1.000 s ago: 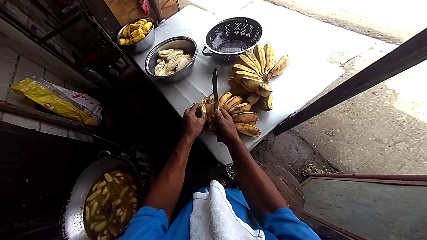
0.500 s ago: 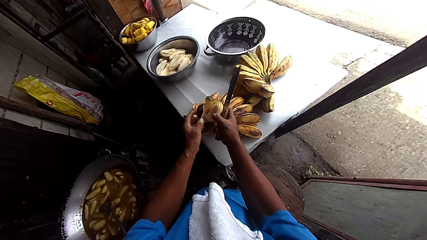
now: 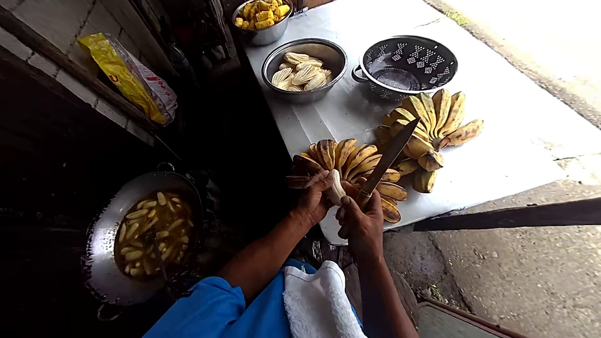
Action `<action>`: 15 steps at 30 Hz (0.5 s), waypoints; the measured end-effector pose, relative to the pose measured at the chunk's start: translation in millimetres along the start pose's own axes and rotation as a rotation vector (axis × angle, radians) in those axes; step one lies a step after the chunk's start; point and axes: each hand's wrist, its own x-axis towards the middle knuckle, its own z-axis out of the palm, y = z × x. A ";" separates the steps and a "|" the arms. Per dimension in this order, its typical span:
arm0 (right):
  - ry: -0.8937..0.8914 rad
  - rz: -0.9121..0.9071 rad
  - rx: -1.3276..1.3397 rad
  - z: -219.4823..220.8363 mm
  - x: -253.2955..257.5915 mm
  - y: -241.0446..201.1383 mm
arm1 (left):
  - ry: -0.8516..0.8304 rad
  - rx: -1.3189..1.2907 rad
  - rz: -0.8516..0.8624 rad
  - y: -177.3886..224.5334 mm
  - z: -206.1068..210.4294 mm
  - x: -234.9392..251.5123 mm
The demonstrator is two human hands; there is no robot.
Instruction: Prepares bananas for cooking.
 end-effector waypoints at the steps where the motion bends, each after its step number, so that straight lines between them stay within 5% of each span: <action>1: -0.040 0.001 -0.015 -2.0 -3.4 -7.6 | -0.002 -0.002 -0.001 4.8 -2.1 -0.1; 7: -0.181 -0.033 0.067 -20.0 -6.9 -41.8 | -0.019 -0.024 0.069 56.2 -12.7 -3.5; 11: -0.252 0.203 -0.212 -14.6 -34.3 -4.4 | -0.028 -0.026 0.193 78.9 -19.7 1.6; 15: -0.344 0.062 -0.509 0.6 -46.5 7.1 | 0.011 -0.122 0.231 88.9 -18.9 10.7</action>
